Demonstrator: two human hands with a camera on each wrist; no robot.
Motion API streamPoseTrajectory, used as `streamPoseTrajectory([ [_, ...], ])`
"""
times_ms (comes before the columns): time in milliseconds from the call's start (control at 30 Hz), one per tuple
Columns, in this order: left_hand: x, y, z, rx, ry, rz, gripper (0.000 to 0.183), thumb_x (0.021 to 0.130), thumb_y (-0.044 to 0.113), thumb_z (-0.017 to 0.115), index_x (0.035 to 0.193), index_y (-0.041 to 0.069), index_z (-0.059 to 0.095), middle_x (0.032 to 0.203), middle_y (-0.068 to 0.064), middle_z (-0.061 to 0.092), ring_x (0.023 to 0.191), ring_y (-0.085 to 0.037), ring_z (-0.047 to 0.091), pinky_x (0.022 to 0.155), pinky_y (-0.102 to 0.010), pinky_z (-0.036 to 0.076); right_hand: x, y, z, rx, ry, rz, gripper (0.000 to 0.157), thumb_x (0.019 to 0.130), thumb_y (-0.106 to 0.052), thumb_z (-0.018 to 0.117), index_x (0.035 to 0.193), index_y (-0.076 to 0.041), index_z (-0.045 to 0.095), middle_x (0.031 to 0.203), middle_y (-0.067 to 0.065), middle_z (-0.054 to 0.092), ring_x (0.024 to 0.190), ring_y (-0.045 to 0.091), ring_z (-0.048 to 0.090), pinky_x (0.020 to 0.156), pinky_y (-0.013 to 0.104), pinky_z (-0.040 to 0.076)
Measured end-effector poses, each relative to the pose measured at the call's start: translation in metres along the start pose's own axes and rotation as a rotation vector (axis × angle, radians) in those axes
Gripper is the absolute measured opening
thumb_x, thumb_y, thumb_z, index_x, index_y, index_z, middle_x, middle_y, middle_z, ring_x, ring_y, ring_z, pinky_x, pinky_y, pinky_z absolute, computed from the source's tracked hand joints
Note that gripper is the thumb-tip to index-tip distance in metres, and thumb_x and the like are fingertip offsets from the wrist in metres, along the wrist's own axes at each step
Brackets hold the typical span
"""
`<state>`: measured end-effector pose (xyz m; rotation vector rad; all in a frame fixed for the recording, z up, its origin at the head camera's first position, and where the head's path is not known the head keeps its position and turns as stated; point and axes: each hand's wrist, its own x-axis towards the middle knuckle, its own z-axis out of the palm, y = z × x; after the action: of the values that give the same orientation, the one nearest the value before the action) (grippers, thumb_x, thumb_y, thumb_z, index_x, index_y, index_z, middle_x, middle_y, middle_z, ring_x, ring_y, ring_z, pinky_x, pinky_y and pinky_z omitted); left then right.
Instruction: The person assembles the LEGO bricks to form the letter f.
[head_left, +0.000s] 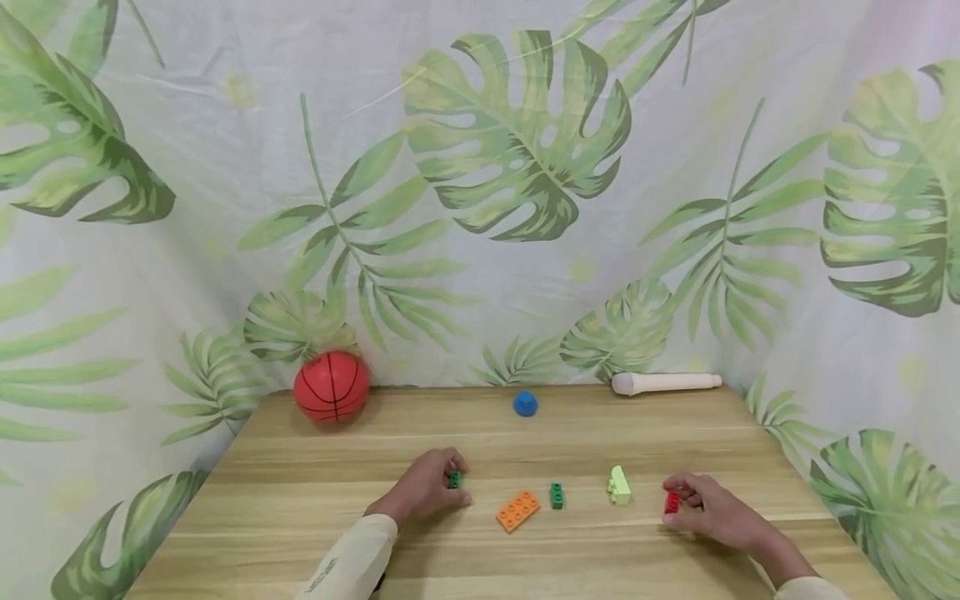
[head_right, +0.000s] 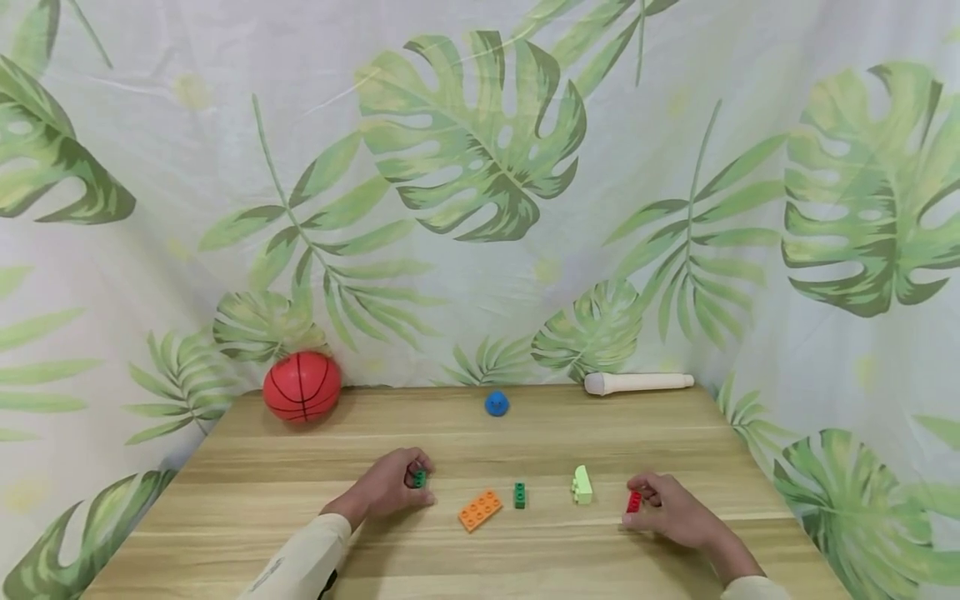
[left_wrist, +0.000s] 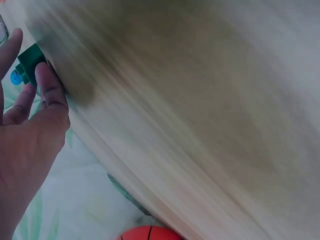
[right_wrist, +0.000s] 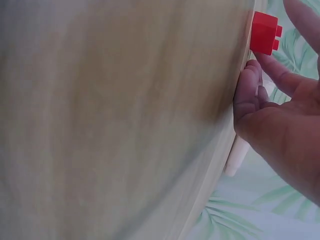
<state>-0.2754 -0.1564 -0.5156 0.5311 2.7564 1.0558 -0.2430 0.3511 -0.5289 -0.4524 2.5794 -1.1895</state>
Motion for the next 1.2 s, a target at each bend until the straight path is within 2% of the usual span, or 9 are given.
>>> streamPoseTrajectory([
  [100,0.001,0.002,0.0,-0.058,-0.002,-0.036,0.043,0.085,0.012,0.092,0.117,0.003,0.065,0.11,-0.012,0.067,0.096,-0.021,0.063,0.084,-0.039,0.056,0.006,0.012,0.004,0.004,0.012,-0.05,0.06,0.097,-0.033,0.081,0.136,0.006,0.059,0.121,0.013,0.064,0.1,0.006,0.058,0.084,0.022,0.049],
  [233,0.001,-0.001,0.001,-0.117,0.013,-0.059,0.042,0.085,0.006,0.091,0.116,0.001,0.063,0.108,-0.011,0.065,0.095,-0.02,0.063,0.082,-0.033,0.056,0.007,0.016,0.004,-0.002,0.032,-0.056,0.058,0.094,-0.035,0.084,0.132,0.002,0.062,0.117,0.009,0.065,0.097,0.004,0.059,0.083,0.021,0.05],
  [367,0.004,-0.005,0.002,-0.16,0.026,-0.071,0.038,0.086,0.005,0.09,0.113,0.002,0.063,0.105,-0.009,0.065,0.092,-0.018,0.061,0.078,-0.025,0.052,0.001,0.006,0.001,-0.025,0.043,-0.037,0.054,0.093,-0.029,0.085,0.129,0.004,0.063,0.113,0.007,0.066,0.097,0.003,0.058,0.083,0.02,0.048],
  [533,0.006,-0.01,0.002,-0.213,0.007,-0.073,0.039,0.086,0.003,0.089,0.115,0.001,0.064,0.107,-0.01,0.065,0.093,-0.019,0.06,0.08,-0.024,0.052,-0.008,-0.011,0.0,-0.015,0.046,-0.051,0.038,0.097,-0.013,0.079,0.123,0.009,0.062,0.108,0.009,0.066,0.093,0.001,0.055,0.08,0.021,0.047],
  [667,0.006,-0.013,0.001,-0.22,-0.007,-0.061,0.038,0.086,0.001,0.088,0.116,0.001,0.066,0.107,-0.01,0.066,0.093,-0.019,0.061,0.08,-0.024,0.052,-0.011,-0.016,0.001,-0.001,0.051,-0.048,0.028,0.098,-0.008,0.075,0.118,0.007,0.063,0.105,0.01,0.066,0.09,-0.001,0.053,0.078,0.021,0.047],
  [867,0.01,-0.013,0.003,-0.19,0.021,-0.057,0.035,0.085,0.003,0.089,0.112,0.001,0.067,0.101,-0.009,0.066,0.088,-0.016,0.06,0.077,-0.023,0.051,-0.01,-0.015,0.001,-0.001,0.06,-0.04,0.027,0.098,-0.008,0.075,0.118,0.007,0.063,0.104,0.01,0.065,0.089,0.0,0.053,0.077,0.021,0.046],
  [1200,0.008,-0.013,0.0,-0.269,0.024,-0.089,0.037,0.084,-0.001,0.088,0.113,-0.001,0.065,0.103,-0.011,0.065,0.089,-0.017,0.058,0.076,-0.021,0.049,-0.009,-0.017,0.005,0.0,0.074,-0.064,0.024,0.097,-0.003,0.074,0.115,0.007,0.063,0.101,0.01,0.067,0.087,0.0,0.054,0.076,0.021,0.046],
])
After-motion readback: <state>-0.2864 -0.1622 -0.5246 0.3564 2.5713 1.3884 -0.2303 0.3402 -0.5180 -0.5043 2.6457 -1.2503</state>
